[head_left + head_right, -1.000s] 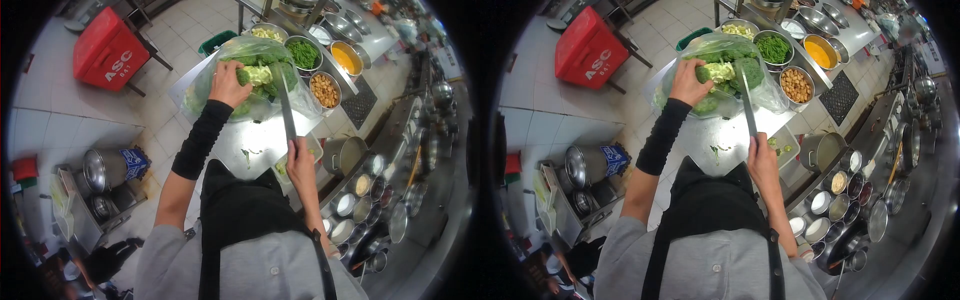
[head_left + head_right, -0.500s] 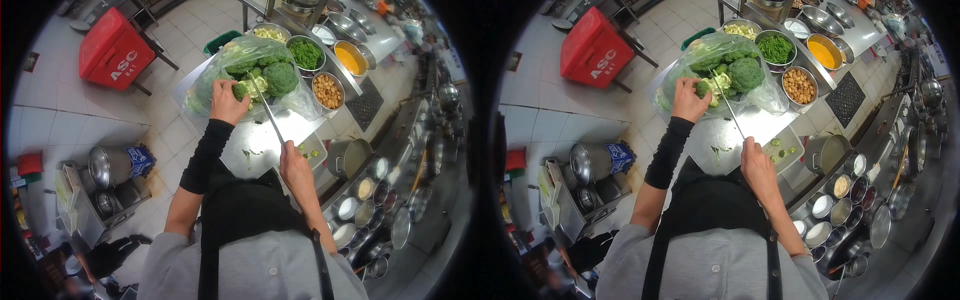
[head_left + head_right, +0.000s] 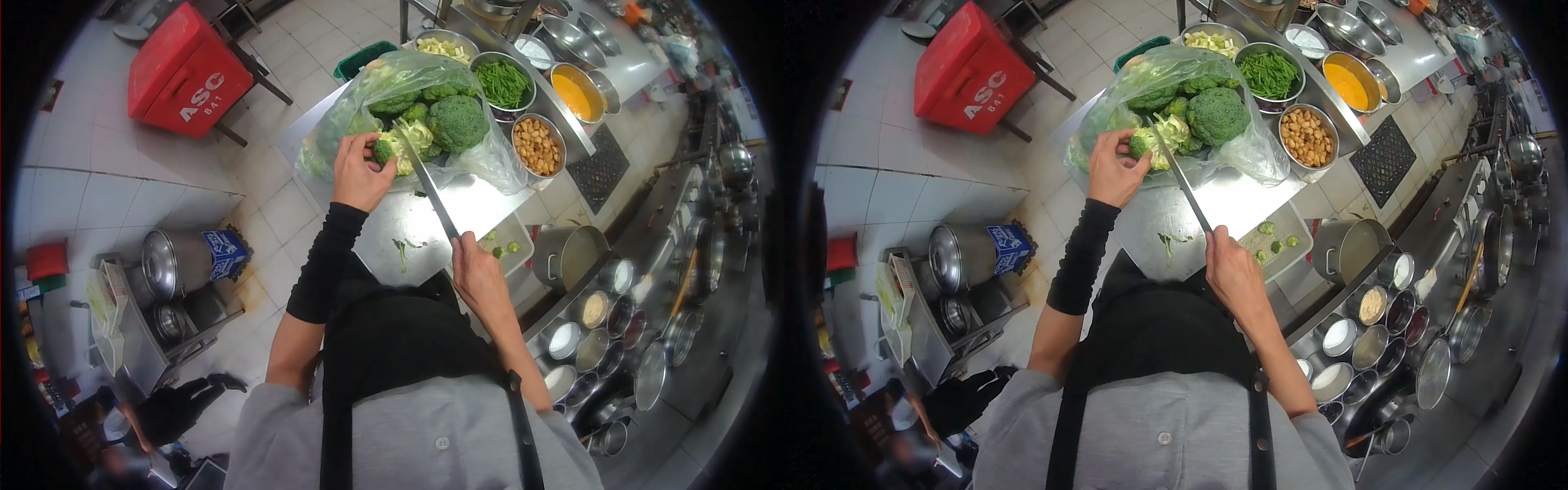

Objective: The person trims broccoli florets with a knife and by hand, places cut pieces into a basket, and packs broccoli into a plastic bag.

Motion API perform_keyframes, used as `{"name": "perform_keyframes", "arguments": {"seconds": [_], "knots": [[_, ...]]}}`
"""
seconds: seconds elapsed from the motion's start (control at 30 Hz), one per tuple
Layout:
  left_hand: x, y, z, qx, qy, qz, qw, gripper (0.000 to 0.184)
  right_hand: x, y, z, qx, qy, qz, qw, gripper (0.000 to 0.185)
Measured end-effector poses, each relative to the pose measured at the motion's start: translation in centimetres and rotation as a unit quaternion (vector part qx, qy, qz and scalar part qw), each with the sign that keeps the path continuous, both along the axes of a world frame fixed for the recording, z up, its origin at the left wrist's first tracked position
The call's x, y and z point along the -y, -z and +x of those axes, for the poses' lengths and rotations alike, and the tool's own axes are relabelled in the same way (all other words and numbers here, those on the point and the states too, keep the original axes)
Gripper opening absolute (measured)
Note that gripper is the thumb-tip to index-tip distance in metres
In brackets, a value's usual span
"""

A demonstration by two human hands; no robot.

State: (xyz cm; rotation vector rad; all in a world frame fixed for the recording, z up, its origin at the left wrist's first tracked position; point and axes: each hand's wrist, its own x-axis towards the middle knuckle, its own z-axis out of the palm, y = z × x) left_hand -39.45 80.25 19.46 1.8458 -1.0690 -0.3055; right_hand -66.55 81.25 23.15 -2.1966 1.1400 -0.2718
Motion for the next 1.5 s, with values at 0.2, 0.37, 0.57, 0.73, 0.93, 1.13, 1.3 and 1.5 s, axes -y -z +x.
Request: {"name": "perform_keyframes", "arguments": {"seconds": [0.2,0.37,0.57,0.73,0.93,1.13,1.3,1.5], "knots": [[-0.4,0.2,0.0,-0.010,-0.005,-0.009,1.000,0.045,0.2,-0.4,-0.2,-0.001,-0.015,-0.003,1.000,0.023],[-0.6,0.3,-0.2,0.008,-0.006,-0.028,1.000,0.041,1.3,-2.7,0.2,-0.060,-0.026,0.048,0.997,0.025],[0.1,0.3,-0.7,-0.014,-0.038,-0.022,0.999,0.041,2.9,-0.8,3.2,-0.029,-0.031,0.057,0.997,0.028],[-0.1,1.6,0.9,-0.114,-0.016,-0.050,0.992,0.042,3.1,0.2,4.1,-0.002,-0.028,0.036,0.999,0.027],[-4.1,0.8,3.5,-0.562,0.088,-0.104,0.816,0.052,4.7,0.1,3.2,-0.031,-0.053,-0.014,0.998,0.025],[-8.1,5.5,-2.3,-0.458,0.331,0.285,0.775,0.047,7.0,-1.5,2.2,-0.073,-0.102,-0.052,0.991,0.027],[-1.1,9.0,-14.7,-0.042,0.520,0.451,0.724,0.025,8.0,-1.3,2.3,-0.067,-0.125,-0.058,0.988,0.027],[1.3,19.3,-22.4,0.170,0.536,0.334,0.756,0.026,7.2,-1.9,3.0,-0.094,-0.093,-0.022,0.991,0.027]]}}
